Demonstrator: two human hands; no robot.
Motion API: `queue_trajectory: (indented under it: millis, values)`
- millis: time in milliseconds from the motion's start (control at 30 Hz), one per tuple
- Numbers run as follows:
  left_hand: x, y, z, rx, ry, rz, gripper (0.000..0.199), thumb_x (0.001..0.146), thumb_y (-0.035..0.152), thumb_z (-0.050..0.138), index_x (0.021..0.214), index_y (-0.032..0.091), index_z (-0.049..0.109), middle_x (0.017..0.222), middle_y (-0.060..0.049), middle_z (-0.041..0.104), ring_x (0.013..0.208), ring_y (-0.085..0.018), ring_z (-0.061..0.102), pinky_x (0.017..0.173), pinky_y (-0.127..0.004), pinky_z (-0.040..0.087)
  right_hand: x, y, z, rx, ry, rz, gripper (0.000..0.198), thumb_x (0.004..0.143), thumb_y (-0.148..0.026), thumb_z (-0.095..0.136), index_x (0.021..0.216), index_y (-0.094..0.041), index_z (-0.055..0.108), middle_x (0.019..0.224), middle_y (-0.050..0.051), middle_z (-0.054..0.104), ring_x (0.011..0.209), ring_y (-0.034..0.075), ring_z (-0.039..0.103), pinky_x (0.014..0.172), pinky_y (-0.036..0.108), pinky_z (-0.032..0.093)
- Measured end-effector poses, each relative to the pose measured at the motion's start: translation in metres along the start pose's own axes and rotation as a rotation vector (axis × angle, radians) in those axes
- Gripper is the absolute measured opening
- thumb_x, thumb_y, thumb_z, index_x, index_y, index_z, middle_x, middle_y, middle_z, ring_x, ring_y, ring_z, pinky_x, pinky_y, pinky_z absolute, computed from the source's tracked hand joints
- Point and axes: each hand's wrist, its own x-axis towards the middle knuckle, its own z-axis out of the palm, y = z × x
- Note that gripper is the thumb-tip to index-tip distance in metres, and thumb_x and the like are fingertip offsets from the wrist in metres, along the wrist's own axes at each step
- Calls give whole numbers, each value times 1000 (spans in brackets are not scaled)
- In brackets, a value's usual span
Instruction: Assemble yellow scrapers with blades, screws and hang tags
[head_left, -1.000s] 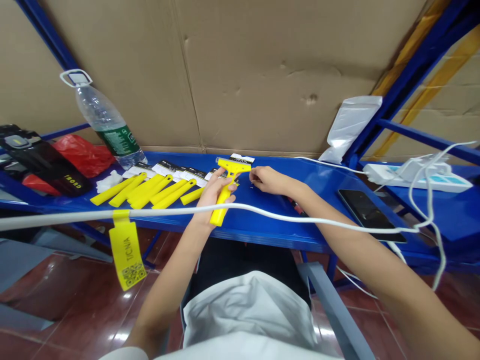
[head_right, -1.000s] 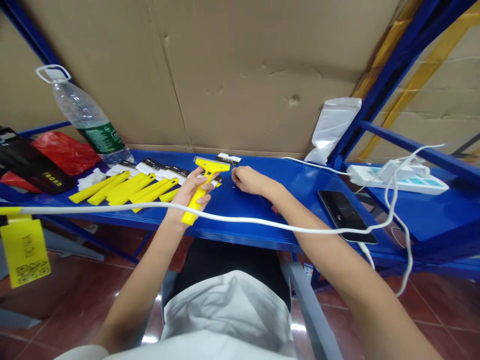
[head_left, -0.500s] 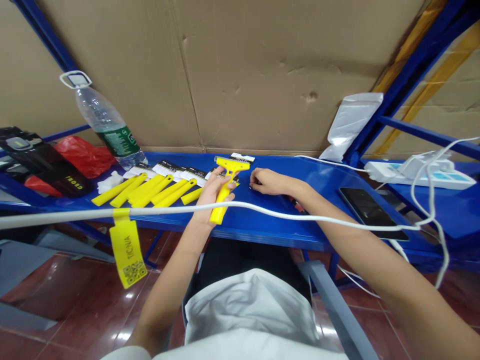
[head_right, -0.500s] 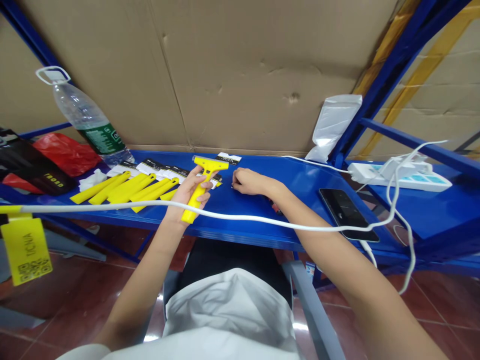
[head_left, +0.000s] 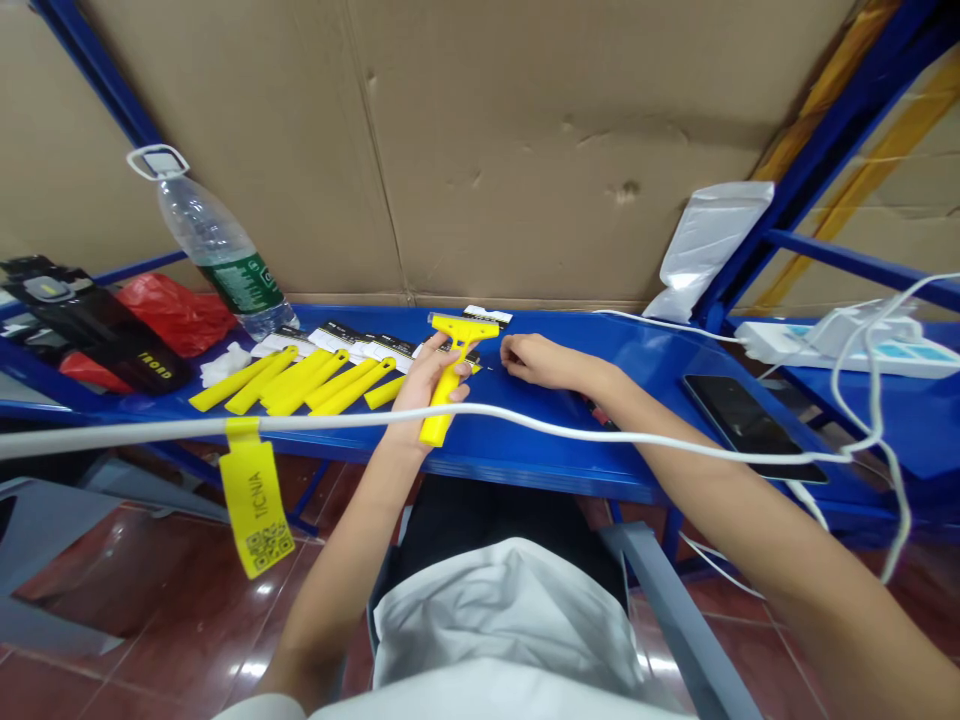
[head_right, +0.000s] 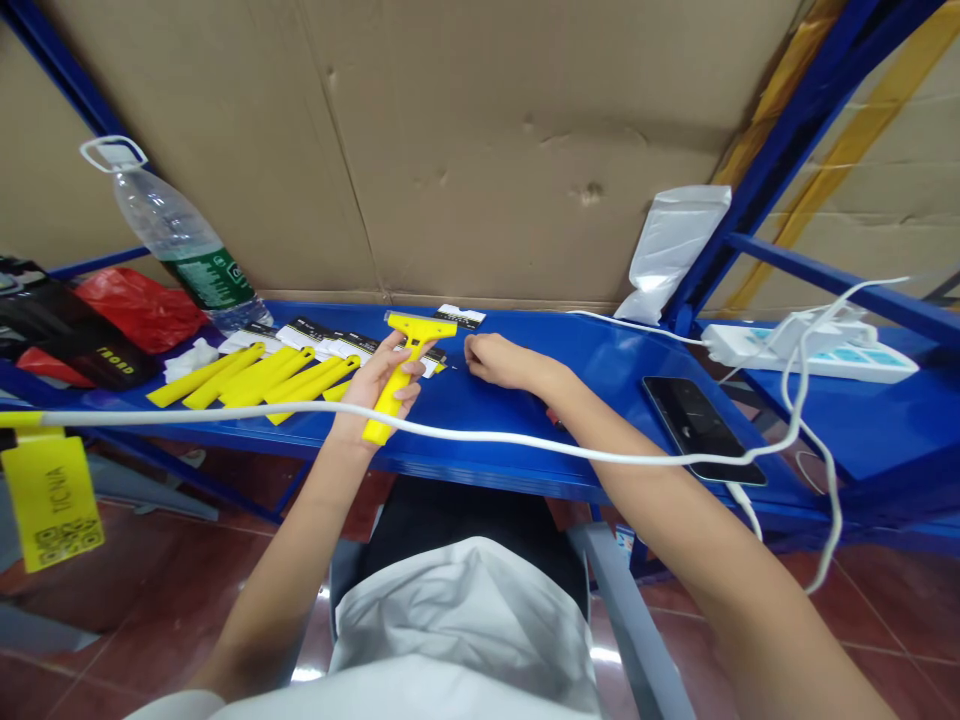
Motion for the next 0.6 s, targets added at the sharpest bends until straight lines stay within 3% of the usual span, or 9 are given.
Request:
queue_trajectory:
  millis: [167, 367, 500, 600]
  values:
    - [0, 0, 0, 5, -1, 1, 50, 90, 4, 74, 135, 22, 61, 131, -12, 73, 70, -5, 64, 46, -11, 44, 2, 1, 4, 6, 56, -5, 21, 105, -11, 56, 110, -15, 76, 114, 16, 77, 101, 24, 69, 94, 32, 51]
    - [1, 0, -1, -8, -6, -10, 50, 90, 3, 73, 133, 23, 59, 128, -11, 73, 70, -6, 64, 46, -11, 44, 3, 5, 5, 68, 175, 3, 27, 102, -5, 48, 111, -13, 73, 120, 19, 73, 97, 22, 66, 94, 33, 52]
    - [1, 0, 0, 4, 3, -10, 48, 89, 4, 74, 130, 23, 59, 126, -10, 73, 71, -6, 65, 47, -11, 43, 3, 2, 1, 142, 266, -29, 29, 101, -4, 44, 112, -16, 69, 111, 13, 77, 90, 19, 67, 88, 30, 52]
    - [1, 0, 0, 1, 22, -12, 50, 87, 3, 76, 130, 24, 60, 126, -10, 74, 71, -6, 66, 47, -11, 43, 2, -4, -3, 185, 363, -51, 24, 108, -15, 44, 110, -19, 67, 99, 8, 78, 87, 19, 68, 89, 30, 53]
